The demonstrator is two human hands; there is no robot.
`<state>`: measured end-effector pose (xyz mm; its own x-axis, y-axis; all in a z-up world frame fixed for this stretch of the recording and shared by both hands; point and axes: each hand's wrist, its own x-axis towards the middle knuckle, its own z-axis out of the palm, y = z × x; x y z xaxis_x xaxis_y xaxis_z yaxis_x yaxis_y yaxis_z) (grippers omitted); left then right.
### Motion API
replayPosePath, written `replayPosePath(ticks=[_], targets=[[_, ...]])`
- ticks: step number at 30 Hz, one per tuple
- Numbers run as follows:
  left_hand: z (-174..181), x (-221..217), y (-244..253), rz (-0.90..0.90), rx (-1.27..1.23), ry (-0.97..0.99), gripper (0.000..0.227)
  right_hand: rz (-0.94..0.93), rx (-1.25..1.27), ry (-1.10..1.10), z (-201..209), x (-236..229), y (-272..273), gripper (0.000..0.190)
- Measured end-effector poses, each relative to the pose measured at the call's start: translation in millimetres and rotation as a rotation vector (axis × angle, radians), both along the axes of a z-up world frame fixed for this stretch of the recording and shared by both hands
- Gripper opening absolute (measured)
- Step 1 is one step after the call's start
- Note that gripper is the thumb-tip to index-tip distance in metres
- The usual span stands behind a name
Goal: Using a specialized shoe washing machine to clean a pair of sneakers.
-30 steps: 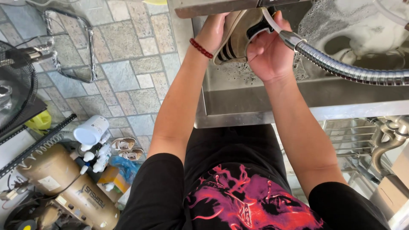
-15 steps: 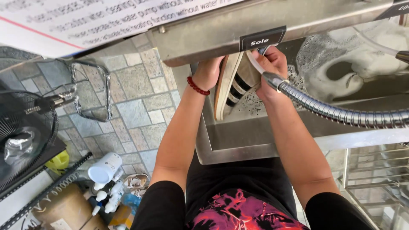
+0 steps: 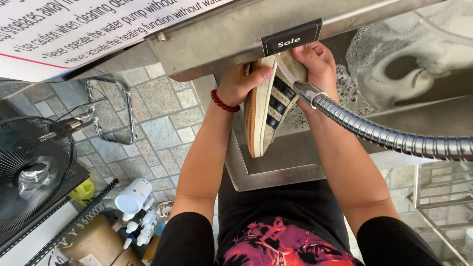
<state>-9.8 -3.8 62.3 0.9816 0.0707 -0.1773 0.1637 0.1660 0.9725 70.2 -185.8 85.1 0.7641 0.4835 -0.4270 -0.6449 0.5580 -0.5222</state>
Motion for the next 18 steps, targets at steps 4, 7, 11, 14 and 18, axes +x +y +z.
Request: replayPosePath(ticks=[4,7,11,14,18], targets=[[-2,-3,-1,-0.015,-0.048,0.042,0.062,-0.015,0.028,0.048,5,0,0,0.022],[-10,-1,-3,-0.010,0.003,0.036,0.063,0.014,0.068,0.050,5,3,-4,0.026],[-24,-2,-3,0.075,-0.041,0.051,0.063,0.071,0.030,-0.037,13,9,1,0.034],[-29,-3,0,0.087,0.028,0.040,0.064,0.092,0.021,-0.080,11,10,2,0.036],[-22,-11,-1,0.032,0.173,-0.006,0.072,0.094,-0.010,-0.057,16,1,-8,0.042]])
